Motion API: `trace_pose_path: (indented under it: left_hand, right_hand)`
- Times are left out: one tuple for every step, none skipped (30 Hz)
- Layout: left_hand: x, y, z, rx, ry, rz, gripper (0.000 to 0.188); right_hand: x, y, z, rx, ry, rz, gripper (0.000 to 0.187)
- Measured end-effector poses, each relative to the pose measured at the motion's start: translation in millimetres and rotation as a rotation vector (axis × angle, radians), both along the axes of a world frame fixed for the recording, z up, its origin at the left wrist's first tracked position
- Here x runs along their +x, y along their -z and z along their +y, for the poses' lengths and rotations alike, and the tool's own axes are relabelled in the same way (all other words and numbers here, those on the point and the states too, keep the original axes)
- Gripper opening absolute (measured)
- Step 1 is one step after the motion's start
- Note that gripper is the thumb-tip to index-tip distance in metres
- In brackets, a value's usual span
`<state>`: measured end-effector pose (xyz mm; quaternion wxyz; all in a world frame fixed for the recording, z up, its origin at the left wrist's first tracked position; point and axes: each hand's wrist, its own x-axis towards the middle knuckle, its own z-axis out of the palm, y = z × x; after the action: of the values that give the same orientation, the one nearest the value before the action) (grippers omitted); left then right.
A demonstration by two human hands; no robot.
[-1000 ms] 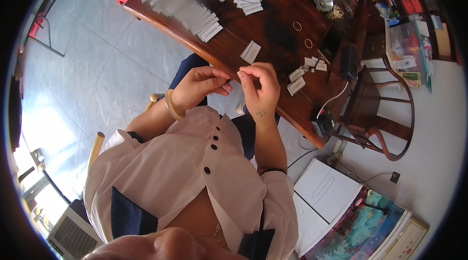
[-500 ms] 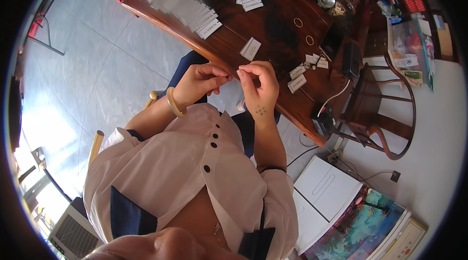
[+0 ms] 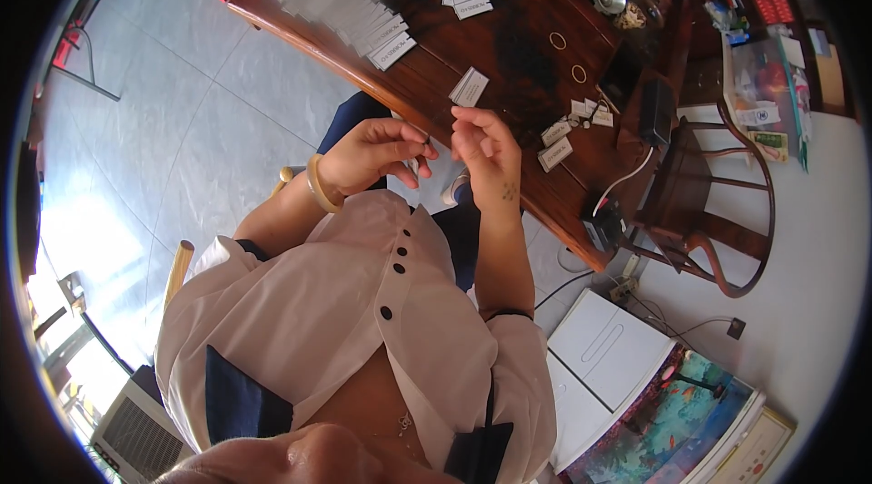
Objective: The person is sorting and bundling small printed inventory labels into stacks on a desk.
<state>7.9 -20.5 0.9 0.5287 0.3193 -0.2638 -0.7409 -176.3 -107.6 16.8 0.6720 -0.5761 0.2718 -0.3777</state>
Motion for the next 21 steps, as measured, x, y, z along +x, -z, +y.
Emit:
trace_pose_path:
  left_hand:
    - [1,0,0,-0.007,0.000,0.012,0.017]
    - [1,2,0,-0.007,0.001,0.012,0.017]
    - [1,4,0,-0.012,0.009,0.005,0.016]
    - [1,4,0,-0.016,0.016,-0.002,0.016]
    - [1,3,1,-0.016,0.015,-0.001,0.016]
    - [1,1,2,-0.014,0.013,-0.053,0.015]
    - [1,-1,2,-0.015,0.011,-0.105,0.015]
    - [1,-1,3,-0.018,0.008,-0.106,0.015]
    - [1,-1,4,-0.021,0.005,-0.131,0.015]
    - [0,-2,3,-0.025,0.007,-0.160,0.015]
    - [0,-3,3,-0.029,0.007,-0.165,0.015]
    - [-1,-4,2,-0.028,0.009,-0.181,0.014]
    - [0,-3,2,-0.024,0.006,-0.192,0.014]
    - [0,-3,2,-0.024,0.003,-0.192,0.014]
    - [0,-3,3,-0.031,0.009,-0.213,0.014]
    - [0,-4,3,-0.038,0.018,-0.234,0.014]
    - [0,-4,3,-0.038,0.018,-0.234,0.014]
    - [1,-6,4,-0.041,0.032,-0.230,0.014]
    - [1,-7,4,-0.044,0.045,-0.226,0.014]
    - [1,-7,4,-0.044,0.046,-0.226,0.014]
    - [0,-6,5,-0.056,0.029,-0.196,0.013]
  right_hand:
    - [1,1,1,0.000,0.001,0.001,0.017]
    - [3,2,3,-0.062,-0.062,0.022,0.020]
    - [4,3,4,-0.124,-0.125,0.044,0.023]
    - [3,4,4,-0.124,-0.125,0.044,0.023]
    - [2,4,3,-0.062,-0.143,0.062,0.025]
    - [2,4,3,0.000,-0.161,0.079,0.028]
    - [4,3,2,-0.003,-0.163,0.079,0.028]
    - [6,2,2,-0.043,-0.166,0.076,0.027]
    - [8,2,2,-0.084,-0.170,0.073,0.027]
    - [7,2,1,-0.088,-0.169,0.069,0.027]
    - [5,4,1,-0.168,-0.169,0.110,0.024]
    - [3,5,0,-0.249,-0.168,0.152,0.020]
    - [4,4,0,-0.250,-0.173,0.152,0.020]
    - [4,2,0,-0.256,-0.190,0.181,0.019]
    - [3,1,-1,-0.262,-0.207,0.210,0.018]
    - [2,1,-2,-0.262,-0.207,0.210,0.018]
    - [1,0,-4,-0.373,-0.217,0.234,0.018]
    - [0,0,-5,-0.483,-0.226,0.258,0.017]
    - [1,-4,-3,-0.484,-0.226,0.258,0.017]
    - [1,-9,0,-0.494,-0.202,0.279,0.015]
    - [2,-13,1,-0.505,-0.178,0.300,0.014]
